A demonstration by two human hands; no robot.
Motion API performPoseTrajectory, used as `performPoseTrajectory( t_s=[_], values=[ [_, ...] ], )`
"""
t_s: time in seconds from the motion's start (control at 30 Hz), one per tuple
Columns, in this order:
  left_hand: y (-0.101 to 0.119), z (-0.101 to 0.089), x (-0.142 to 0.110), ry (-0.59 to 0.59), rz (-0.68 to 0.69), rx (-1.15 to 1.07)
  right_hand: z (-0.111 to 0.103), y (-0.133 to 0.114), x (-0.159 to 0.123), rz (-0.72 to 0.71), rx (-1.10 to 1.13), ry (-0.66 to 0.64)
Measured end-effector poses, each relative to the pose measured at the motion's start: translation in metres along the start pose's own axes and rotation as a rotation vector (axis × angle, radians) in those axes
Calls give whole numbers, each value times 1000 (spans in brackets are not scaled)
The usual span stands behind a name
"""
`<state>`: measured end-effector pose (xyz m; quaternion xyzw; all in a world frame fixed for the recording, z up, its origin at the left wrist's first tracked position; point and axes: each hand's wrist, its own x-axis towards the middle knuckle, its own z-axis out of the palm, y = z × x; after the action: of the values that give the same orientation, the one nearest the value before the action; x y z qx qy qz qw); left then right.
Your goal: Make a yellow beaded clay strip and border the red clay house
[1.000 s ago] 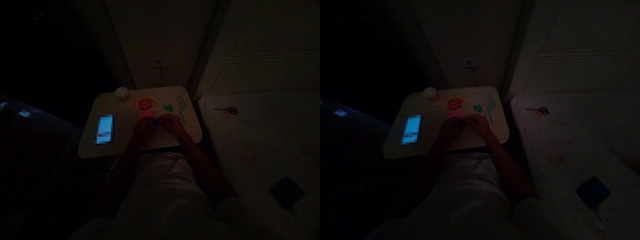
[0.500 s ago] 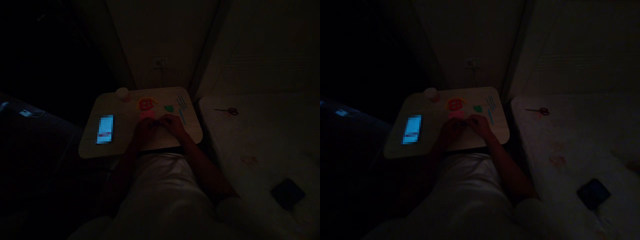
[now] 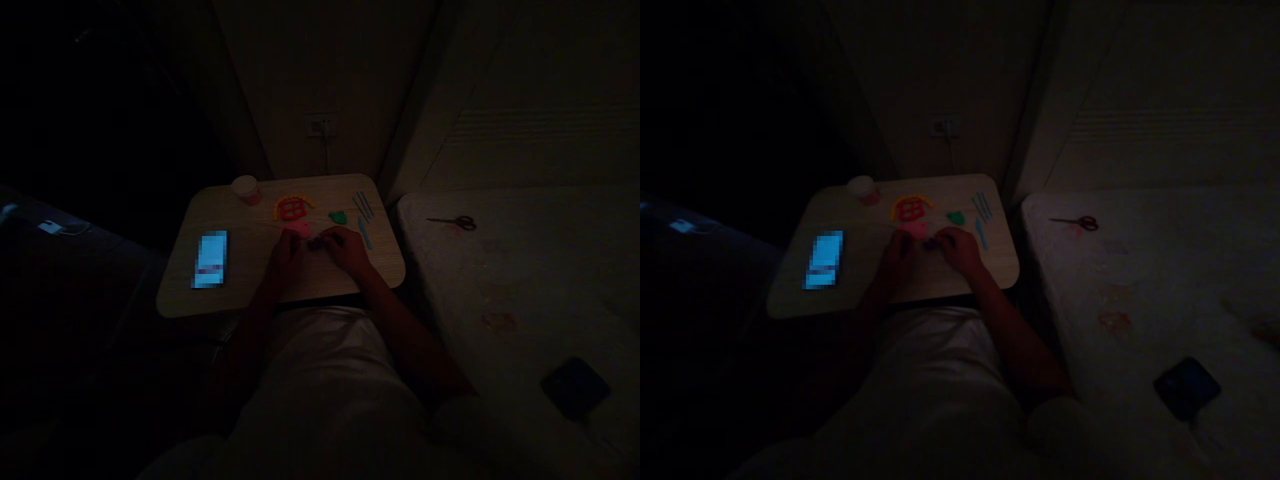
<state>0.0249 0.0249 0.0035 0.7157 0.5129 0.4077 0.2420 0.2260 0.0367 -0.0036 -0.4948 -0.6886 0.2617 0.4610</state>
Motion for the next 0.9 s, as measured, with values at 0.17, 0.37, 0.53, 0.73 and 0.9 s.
performPoseTrajectory(
  t_s=[0.17, 0.37, 0.53, 0.73, 0.9],
  values=[
    [5, -1, 1, 79, -75, -81, 2, 3, 1, -34, -20, 38],
    [15, -8, -2, 44, -101, -88, -3, -5, -1, -83, -87, 77],
    [6, -9, -4, 4, -70, -102, 2, -26, -11, -317, -247, -18],
    [-4, -5, -5, -120, 11, 2, 18, -32, -16, -401, -434, -115],
    [-4, -4, -3, -164, 72, 47, 17, -27, -18, -435, -459, -78]
  ],
)
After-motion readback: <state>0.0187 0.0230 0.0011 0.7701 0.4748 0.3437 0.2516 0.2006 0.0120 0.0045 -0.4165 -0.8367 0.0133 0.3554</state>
